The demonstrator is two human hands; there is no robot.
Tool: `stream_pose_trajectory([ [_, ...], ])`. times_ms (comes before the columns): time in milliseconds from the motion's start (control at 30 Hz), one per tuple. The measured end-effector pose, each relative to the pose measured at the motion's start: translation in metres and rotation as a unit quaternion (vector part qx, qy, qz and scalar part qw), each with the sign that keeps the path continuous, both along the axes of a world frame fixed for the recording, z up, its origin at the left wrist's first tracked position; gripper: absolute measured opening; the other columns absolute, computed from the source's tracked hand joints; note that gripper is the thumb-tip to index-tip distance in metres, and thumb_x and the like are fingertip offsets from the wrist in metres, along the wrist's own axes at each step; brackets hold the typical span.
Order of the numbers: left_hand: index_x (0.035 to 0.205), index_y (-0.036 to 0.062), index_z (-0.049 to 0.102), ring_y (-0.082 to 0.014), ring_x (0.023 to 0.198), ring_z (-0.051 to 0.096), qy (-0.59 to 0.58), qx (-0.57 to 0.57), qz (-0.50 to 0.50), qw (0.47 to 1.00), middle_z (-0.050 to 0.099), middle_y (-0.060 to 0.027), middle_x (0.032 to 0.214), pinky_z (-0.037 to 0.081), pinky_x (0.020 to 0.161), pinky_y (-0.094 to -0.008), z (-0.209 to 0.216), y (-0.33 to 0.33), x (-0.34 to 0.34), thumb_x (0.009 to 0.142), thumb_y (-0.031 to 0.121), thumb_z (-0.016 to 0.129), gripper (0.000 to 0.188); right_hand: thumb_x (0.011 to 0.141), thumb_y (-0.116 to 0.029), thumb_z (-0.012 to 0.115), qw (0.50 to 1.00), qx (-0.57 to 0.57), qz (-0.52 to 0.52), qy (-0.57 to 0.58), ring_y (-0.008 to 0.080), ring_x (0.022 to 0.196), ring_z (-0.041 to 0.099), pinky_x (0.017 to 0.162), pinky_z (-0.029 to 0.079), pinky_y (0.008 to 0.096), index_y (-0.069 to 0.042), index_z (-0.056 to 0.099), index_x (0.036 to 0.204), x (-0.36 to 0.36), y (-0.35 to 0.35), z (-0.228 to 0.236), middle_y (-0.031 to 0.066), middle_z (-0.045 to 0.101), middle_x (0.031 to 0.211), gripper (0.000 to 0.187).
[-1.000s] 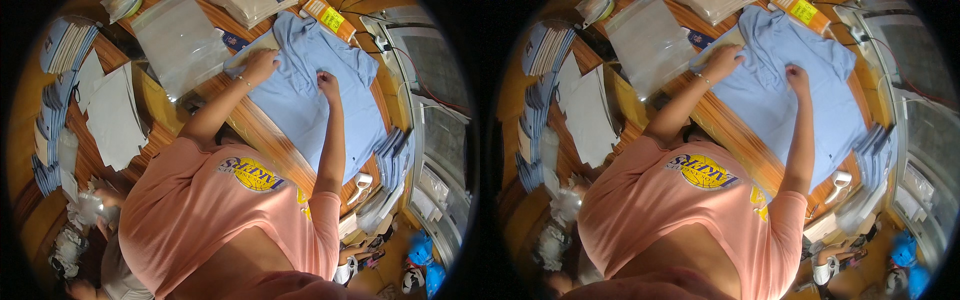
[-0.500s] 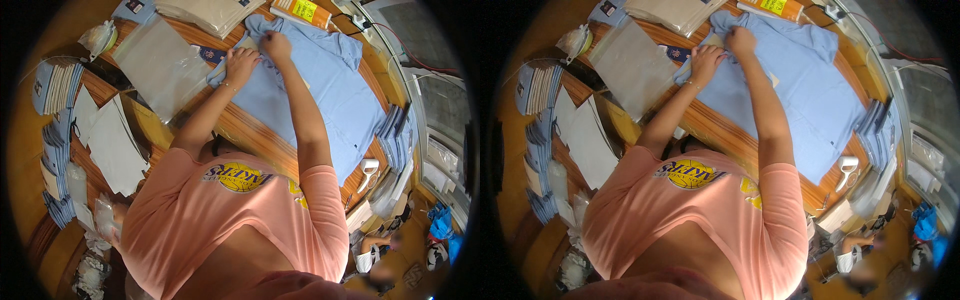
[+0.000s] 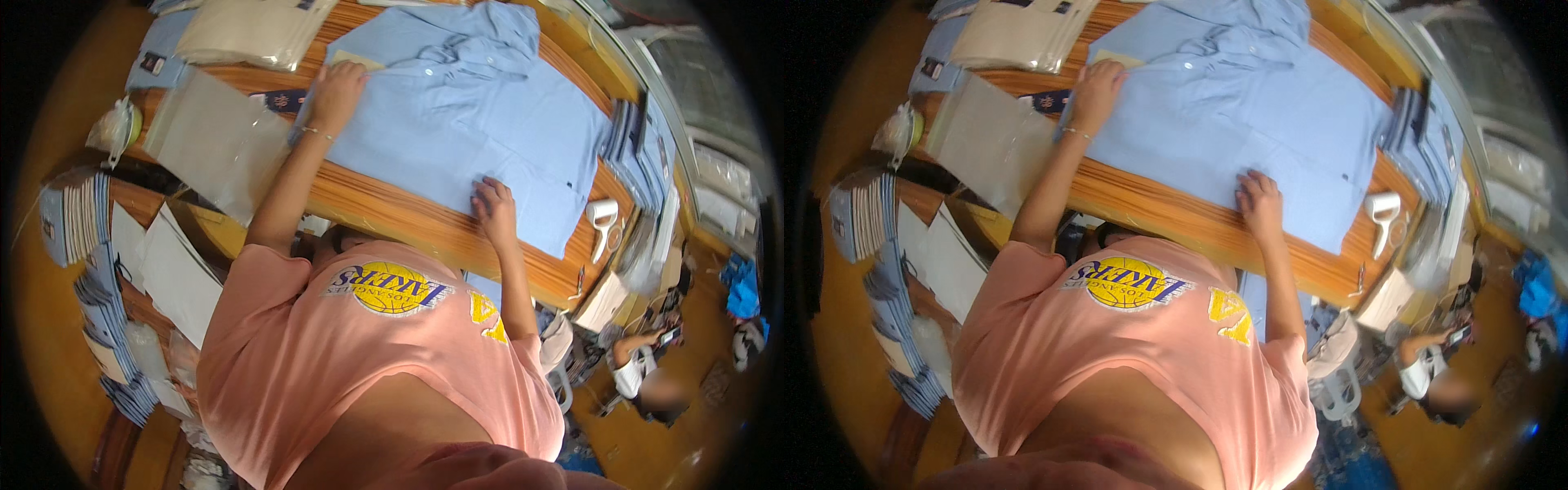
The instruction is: The person picks up a shirt from a stack, spreads it out on a desk, places a cardboard insert inside, folds the sleeves and body around the cardboard, and slides the folded shirt into a plastic garment bag.
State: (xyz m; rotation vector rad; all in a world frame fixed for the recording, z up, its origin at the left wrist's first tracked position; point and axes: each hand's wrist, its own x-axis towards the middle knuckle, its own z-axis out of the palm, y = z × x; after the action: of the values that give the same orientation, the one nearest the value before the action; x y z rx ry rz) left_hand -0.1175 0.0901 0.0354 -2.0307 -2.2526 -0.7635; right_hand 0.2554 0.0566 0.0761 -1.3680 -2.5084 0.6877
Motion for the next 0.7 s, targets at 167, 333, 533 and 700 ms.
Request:
stream_pose_trajectory([
  [167, 0.091, 0.0131, 0.06, -0.0195, 0.087, 0.058, 0.057, 0.033, -0.017, 0.998, 0.063, -0.0008, 0.085, 0.035, 0.084, -0.0394, -0.002, 0.012, -0.009, 0.085, 0.028, 0.055, 0.017, 0.078, -0.015, 0.062, 0.998, -0.04, -0.005, -0.046, 0.0292, 0.097, 0.055, 0.086, 0.041, 0.0403, -0.009, 0.064, 0.1, -0.007, 0.012, 0.017, 0.0086, 0.06, 0.108, 0.023],
  [333, 0.094, 0.0134, 0.062, -0.019, 0.087, 0.057, 0.061, 0.009, 0.016, 0.998, 0.064, -0.0006, 0.086, 0.034, 0.086, -0.0391, -0.006, 0.015, -0.014, 0.083, 0.03, 0.058, 0.021, 0.078, -0.016, 0.061, 0.991, 0.023, -0.014, 0.128, 0.03, 0.077, 0.059, 0.067, 0.047, 0.0346, -0.007, 0.065, 0.096, -0.05, 0.104, 0.023, 0.0116, 0.063, 0.096, 0.02],
  [533, 0.108, 0.0095, 0.059, -0.0176, 0.097, 0.057, -0.441, -0.175, 0.093, 0.875, 0.063, -0.0048, 0.105, 0.035, 0.091, -0.0364, 0.028, -0.017, 0.04, 0.088, 0.045, 0.052, 0.041, 0.075, -0.013, 0.061, 0.933, 0.258, -0.247, -0.041, 0.0297, 0.09, 0.058, 0.084, 0.044, 0.0389, -0.012, 0.063, 0.107, -0.076, 0.243, -0.022, 0.0119, 0.064, 0.096, 0.032],
  [700, 0.132, -0.0037, 0.034, -0.026, 0.127, 0.035, -0.897, -0.143, 0.016, 0.418, 0.04, -0.0177, 0.134, 0.026, 0.105, -0.0368, 0.007, -0.053, 0.056, 0.088, 0.063, 0.029, 0.08, 0.079, -0.009, 0.057, 0.979, 0.136, -0.133, 0.073, 0.0254, 0.083, 0.061, 0.074, 0.047, 0.0334, -0.007, 0.061, 0.11, -0.052, 0.256, 0.005, 0.0121, 0.065, 0.097, 0.031],
])
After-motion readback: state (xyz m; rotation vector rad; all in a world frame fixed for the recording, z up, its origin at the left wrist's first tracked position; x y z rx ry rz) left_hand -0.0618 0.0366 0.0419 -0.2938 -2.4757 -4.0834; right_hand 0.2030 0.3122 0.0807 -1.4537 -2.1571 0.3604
